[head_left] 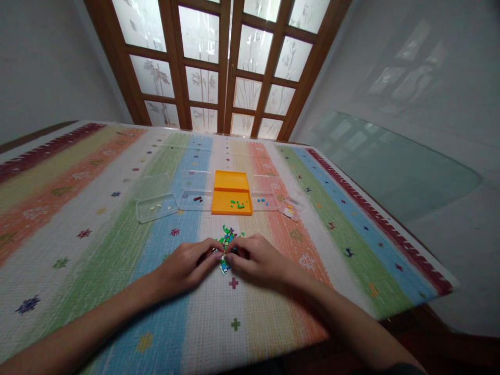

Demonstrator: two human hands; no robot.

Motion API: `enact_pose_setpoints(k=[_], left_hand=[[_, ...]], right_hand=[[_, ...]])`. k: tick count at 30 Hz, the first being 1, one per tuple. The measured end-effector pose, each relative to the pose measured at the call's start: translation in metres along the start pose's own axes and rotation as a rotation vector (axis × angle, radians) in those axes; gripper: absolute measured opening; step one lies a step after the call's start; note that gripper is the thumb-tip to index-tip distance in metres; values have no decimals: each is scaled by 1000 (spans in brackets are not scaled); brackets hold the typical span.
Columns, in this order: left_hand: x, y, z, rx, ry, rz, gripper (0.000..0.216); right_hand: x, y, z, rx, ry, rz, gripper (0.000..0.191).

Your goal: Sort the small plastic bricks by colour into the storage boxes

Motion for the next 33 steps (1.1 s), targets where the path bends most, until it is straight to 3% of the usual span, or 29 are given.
enact_pose_setpoints(k=[7,12,33], left_hand=[[1,3,0,-57,-29,-84,16],[-1,3,0,-93,-72,-147,14],[-2,3,0,-97,-23,-95,12]], right_hand=[[2,-2,-4,104,-502,-134,23],[2,-4,-9,174,-685,-200,20],[0,-5,-5,228,-763,-185,32]])
Point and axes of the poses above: each hand's wrist, its own y-axis away from the middle knuckle, its own z-axis out of the back of the hand, x = y × z, the point moved 1 cm from there along -y, towards the middle knuckle, and after that the axes turned 8 degrees about -z, right-handed, at the moved point
